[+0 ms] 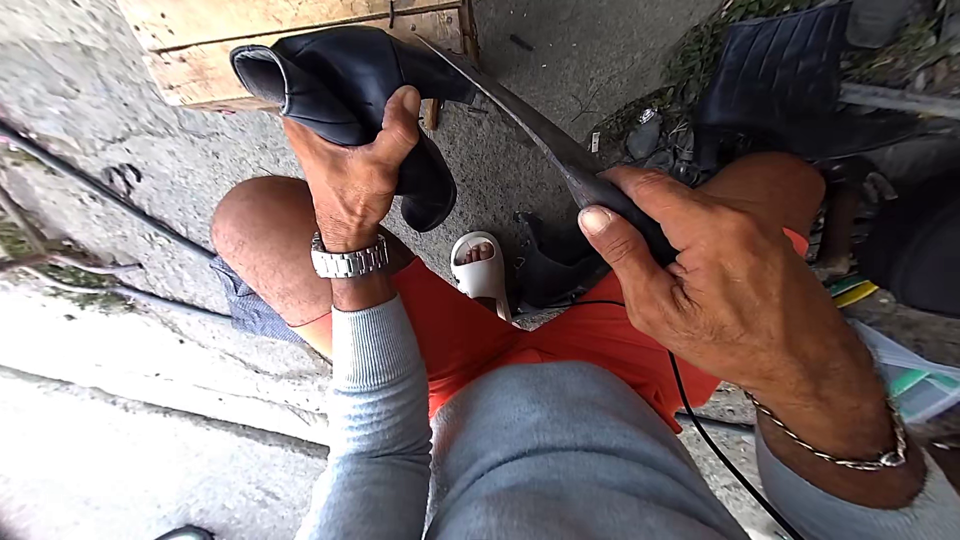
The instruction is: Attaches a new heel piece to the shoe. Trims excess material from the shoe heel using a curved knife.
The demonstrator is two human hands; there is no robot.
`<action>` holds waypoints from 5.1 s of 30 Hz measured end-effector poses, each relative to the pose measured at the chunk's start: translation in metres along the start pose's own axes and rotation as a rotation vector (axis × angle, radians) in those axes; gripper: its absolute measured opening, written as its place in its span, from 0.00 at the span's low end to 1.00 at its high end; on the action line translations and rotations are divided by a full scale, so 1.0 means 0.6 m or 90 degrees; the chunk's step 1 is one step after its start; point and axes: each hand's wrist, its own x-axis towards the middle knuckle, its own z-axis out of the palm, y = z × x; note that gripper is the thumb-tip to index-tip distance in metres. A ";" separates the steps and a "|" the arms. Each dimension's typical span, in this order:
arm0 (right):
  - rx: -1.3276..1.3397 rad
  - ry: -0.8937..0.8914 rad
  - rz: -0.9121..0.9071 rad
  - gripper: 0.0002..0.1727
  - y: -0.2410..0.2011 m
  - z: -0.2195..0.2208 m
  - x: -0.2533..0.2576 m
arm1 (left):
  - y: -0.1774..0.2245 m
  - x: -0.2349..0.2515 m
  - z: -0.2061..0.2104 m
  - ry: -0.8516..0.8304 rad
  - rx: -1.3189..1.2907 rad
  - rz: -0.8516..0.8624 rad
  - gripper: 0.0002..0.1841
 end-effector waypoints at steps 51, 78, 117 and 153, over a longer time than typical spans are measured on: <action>0.176 0.090 0.068 0.23 0.095 0.038 -0.017 | 0.011 0.042 -0.097 -0.282 0.145 0.220 0.40; 0.269 0.128 0.049 0.24 0.089 0.146 -0.042 | 0.101 0.086 -0.059 -0.340 0.498 0.153 0.46; 1.107 -0.040 -0.145 0.12 0.023 0.081 -0.025 | 0.104 -0.009 -0.076 -0.390 -0.189 0.125 0.47; 0.586 0.104 -0.142 0.18 0.063 0.206 -0.116 | 0.120 -0.304 0.093 -0.055 -0.588 -0.567 0.26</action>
